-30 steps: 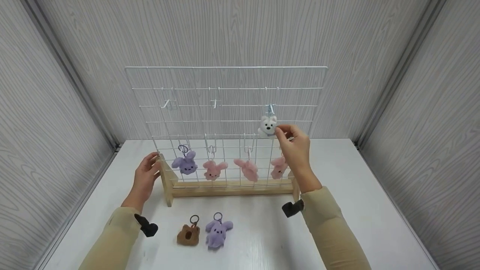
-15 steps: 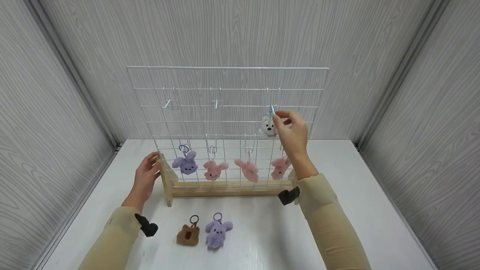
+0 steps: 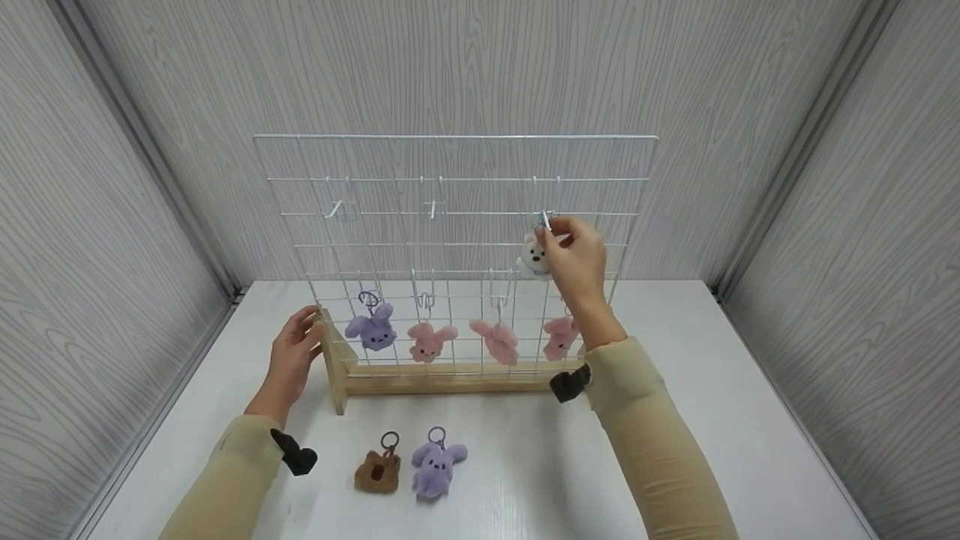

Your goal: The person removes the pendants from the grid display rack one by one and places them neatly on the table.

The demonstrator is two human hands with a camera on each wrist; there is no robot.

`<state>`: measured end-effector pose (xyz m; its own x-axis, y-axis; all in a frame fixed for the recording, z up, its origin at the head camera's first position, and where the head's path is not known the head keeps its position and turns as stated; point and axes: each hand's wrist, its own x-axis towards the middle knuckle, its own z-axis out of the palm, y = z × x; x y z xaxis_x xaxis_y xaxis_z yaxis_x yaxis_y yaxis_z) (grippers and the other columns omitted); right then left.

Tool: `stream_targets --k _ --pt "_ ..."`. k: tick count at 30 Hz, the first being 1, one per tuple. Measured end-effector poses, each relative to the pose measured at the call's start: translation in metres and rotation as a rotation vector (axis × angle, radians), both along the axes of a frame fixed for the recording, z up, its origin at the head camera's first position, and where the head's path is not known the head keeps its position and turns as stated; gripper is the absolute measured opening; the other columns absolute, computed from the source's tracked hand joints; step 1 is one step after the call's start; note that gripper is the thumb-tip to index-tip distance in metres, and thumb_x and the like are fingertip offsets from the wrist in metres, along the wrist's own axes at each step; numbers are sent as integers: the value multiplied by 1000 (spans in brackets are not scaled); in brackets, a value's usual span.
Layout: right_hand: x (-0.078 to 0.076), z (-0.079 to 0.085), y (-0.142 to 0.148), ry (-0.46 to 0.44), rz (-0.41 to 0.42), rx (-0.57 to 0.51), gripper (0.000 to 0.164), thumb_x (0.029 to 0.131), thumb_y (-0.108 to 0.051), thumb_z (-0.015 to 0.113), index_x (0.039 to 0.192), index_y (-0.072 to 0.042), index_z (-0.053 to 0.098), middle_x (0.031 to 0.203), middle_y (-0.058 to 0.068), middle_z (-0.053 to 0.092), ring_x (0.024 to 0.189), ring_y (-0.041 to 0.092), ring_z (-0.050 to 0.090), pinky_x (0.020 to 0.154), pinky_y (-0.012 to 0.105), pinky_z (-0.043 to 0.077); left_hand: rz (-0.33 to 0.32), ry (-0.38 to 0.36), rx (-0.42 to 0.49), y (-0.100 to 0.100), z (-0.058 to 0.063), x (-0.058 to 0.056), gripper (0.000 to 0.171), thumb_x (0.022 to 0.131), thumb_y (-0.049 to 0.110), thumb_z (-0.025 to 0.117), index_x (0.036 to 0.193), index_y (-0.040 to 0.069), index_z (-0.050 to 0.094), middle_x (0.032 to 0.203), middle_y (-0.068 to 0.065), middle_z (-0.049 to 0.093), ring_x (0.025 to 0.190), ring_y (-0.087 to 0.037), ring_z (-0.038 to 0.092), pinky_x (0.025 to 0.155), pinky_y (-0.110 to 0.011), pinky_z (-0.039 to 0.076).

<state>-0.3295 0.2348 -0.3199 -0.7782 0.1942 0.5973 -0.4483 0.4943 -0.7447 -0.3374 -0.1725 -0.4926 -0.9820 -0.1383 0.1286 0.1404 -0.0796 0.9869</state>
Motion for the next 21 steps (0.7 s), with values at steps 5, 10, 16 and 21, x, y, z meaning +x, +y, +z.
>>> stream_targets --k 5,10,16,21 --pt "-1 2 -4 -9 -21 -18 33 85 -24 69 99 5 64 84 5 59 72 9 48 57 15 38 -5 6 13 0 -1 0 41 95 17 55 135 12 45 135 -9 43 120 -19 44 97 -37 39" --pt "-2 4 -8 -10 -32 -46 31 84 -20 71 96 7 63 79 4 55 68 9 45 54 15 36 -5 4 14 0 -1 0 39 95 15 54 133 15 46 135 -10 43 120 -18 44 97 -37 40" --pt "-4 4 -11 -5 -20 -88 30 83 -19 71 94 8 62 79 4 53 69 9 45 55 16 37 2 -10 9 -1 -1 1 39 95 16 54 134 15 46 133 -6 44 121 -19 43 98 -37 39" --pt "-5 4 -11 -18 -38 -97 31 84 -21 71 95 6 60 82 3 54 71 9 47 55 16 38 1 -15 -5 -1 -1 0 40 95 18 54 134 16 46 134 -6 44 121 -19 43 98 -36 40"
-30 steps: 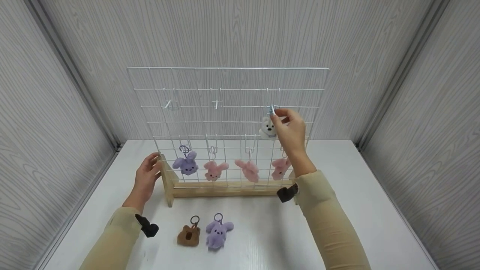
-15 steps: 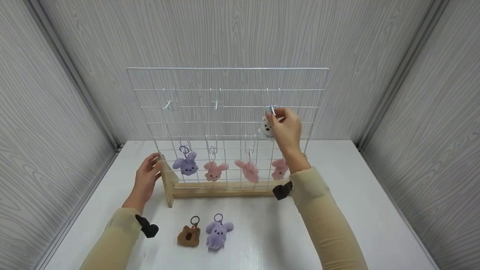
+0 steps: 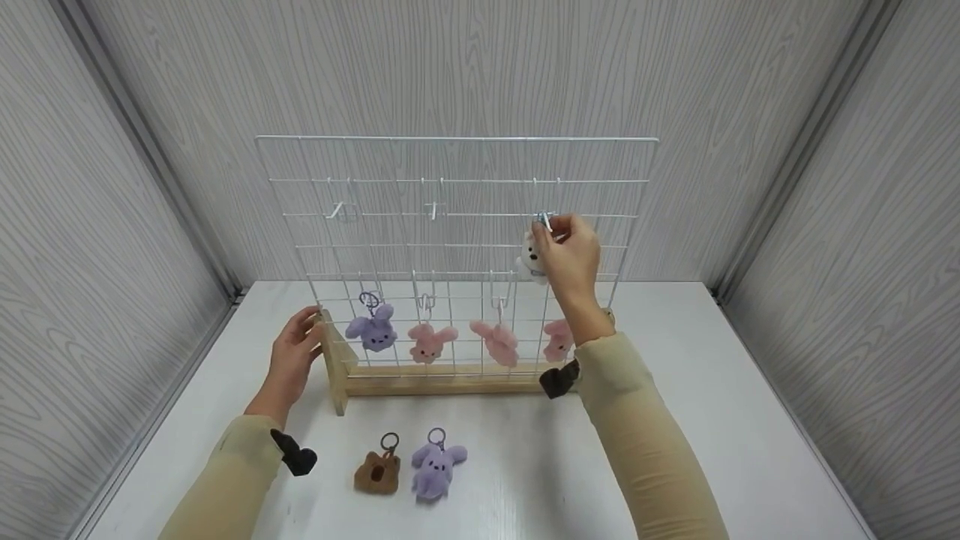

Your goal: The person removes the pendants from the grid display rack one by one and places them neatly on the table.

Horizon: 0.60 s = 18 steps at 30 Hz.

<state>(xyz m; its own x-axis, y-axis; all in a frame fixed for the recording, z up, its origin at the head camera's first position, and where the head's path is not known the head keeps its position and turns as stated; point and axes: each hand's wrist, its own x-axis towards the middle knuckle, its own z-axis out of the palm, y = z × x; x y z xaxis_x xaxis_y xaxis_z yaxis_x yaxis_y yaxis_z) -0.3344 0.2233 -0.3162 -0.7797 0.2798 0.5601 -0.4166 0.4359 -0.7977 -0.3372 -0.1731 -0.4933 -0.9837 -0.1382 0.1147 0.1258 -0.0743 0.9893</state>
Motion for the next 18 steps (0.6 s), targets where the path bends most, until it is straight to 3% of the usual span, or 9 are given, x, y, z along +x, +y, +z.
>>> stream_targets --k 13,18 --pt "3 3 -9 -3 -83 63 32 83 -22 70 97 5 61 87 7 58 72 11 49 56 17 39 -14 19 25 1 3 2 40 95 16 54 134 12 45 133 -9 44 118 -19 45 97 -36 40" --pt "2 2 -9 19 -78 56 29 83 -19 69 96 6 61 86 7 59 71 10 50 56 16 40 -6 19 30 1 -1 0 40 95 15 54 134 12 45 133 -9 44 118 -19 44 97 -37 39"
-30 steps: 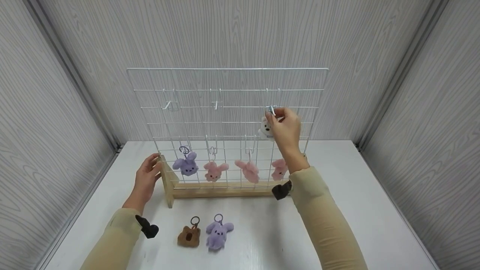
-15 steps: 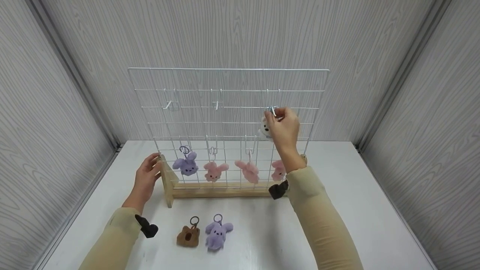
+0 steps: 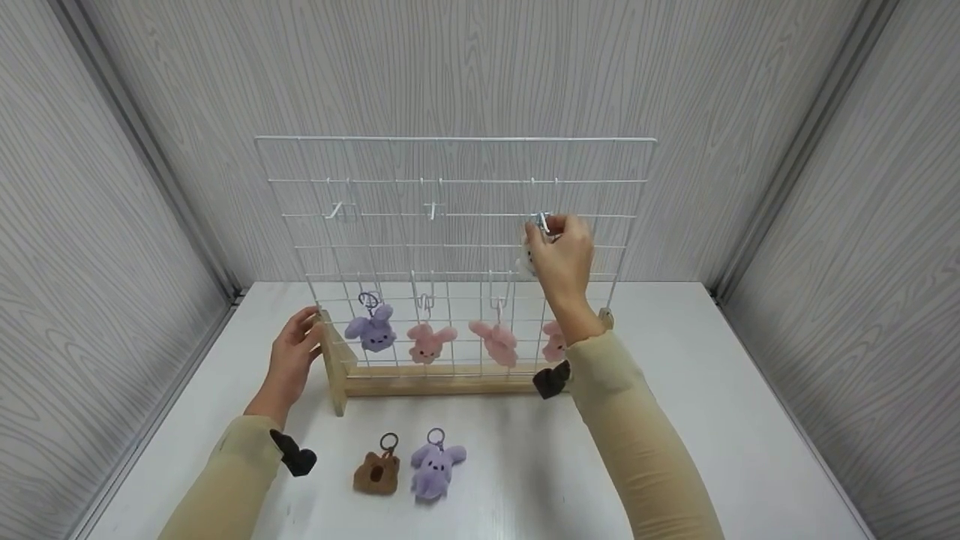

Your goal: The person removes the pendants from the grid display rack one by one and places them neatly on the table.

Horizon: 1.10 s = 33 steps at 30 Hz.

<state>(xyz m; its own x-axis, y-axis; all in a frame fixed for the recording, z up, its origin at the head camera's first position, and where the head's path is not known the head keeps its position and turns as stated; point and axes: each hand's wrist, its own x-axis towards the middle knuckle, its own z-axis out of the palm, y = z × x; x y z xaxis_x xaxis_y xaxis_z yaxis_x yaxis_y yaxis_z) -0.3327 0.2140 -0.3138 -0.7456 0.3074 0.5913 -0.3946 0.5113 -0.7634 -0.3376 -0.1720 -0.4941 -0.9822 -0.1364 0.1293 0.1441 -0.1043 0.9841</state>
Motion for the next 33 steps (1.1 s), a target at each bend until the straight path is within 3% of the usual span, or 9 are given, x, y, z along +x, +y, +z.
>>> stream_targets --k 23,33 --pt "8 0 8 -3 152 -145 28 80 -16 75 93 5 61 83 3 57 73 11 50 59 16 43 -1 4 -8 0 -1 0 40 95 18 55 133 13 46 132 -6 45 119 -19 44 97 -37 40" --pt "13 2 12 6 168 -120 27 80 -17 75 90 7 66 76 1 59 69 10 49 57 18 41 10 3 -8 0 0 0 38 95 16 55 132 15 47 132 -7 45 119 -19 45 97 -38 39"
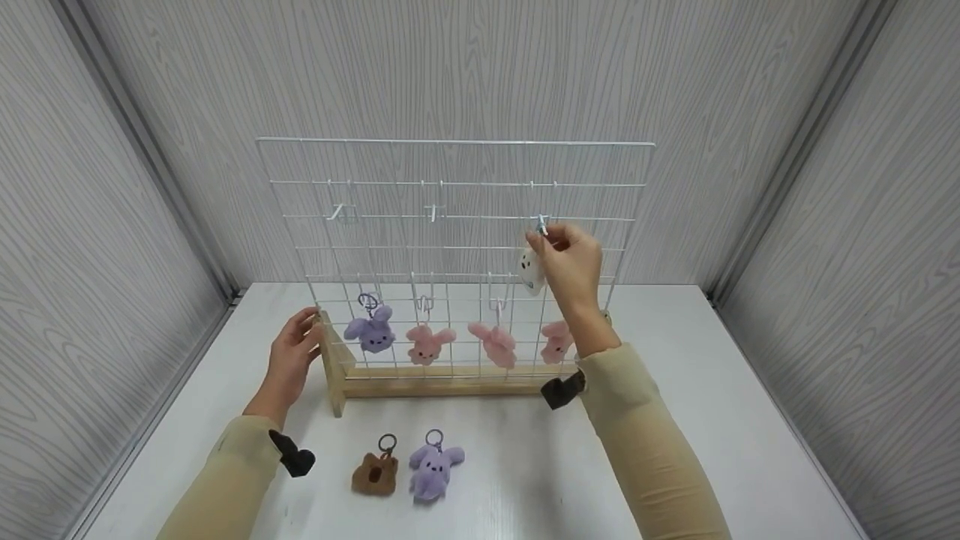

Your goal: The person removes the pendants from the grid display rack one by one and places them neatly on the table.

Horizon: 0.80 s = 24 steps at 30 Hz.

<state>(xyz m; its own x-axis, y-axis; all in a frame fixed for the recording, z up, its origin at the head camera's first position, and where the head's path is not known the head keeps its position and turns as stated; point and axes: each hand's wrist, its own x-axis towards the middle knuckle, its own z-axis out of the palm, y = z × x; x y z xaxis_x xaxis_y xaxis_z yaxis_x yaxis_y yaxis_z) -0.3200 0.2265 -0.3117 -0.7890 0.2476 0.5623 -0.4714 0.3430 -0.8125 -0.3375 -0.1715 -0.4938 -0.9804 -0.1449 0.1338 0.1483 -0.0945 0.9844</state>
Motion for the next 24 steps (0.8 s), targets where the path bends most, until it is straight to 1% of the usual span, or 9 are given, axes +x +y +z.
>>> stream_targets --k 6,9,14,19,22,24 --pt "4 0 3 8 9 0 26 82 -16 73 91 7 68 76 -1 60 69 10 50 56 18 40 -5 11 -4 1 1 1 38 95 15 54 132 14 47 131 -7 45 120 -19 44 97 -38 39" --pt "6 2 4 8 -4 22 25 83 -17 72 91 6 69 75 -2 60 69 10 50 55 17 39 -6 16 4 1 1 1 38 95 14 54 132 12 47 132 -9 45 120 -20 44 97 -39 39" --pt "11 4 4 2 -15 47 24 83 -18 72 90 6 69 75 -1 59 70 10 49 53 18 37 3 -5 16 1 1 0 37 95 13 55 131 13 48 131 -8 45 119 -20 45 97 -39 40" --pt "14 3 5 7 -20 58 25 83 -19 72 88 6 69 74 0 59 69 11 50 55 19 38 4 -3 12 1 1 0 37 95 12 54 131 13 48 131 -8 45 118 -20 45 96 -38 40" --pt "16 3 6 -1 -28 68 27 83 -21 72 89 5 69 76 0 59 70 11 50 56 20 38 -11 15 17 1 2 1 38 95 13 53 133 13 46 132 -9 44 118 -20 45 96 -38 39" --pt "17 2 7 1 -30 72 28 83 -22 72 90 5 69 76 1 59 71 11 50 57 20 38 -29 19 21 1 7 6 39 96 13 52 134 11 45 134 -12 42 119 -21 43 97 -39 38"
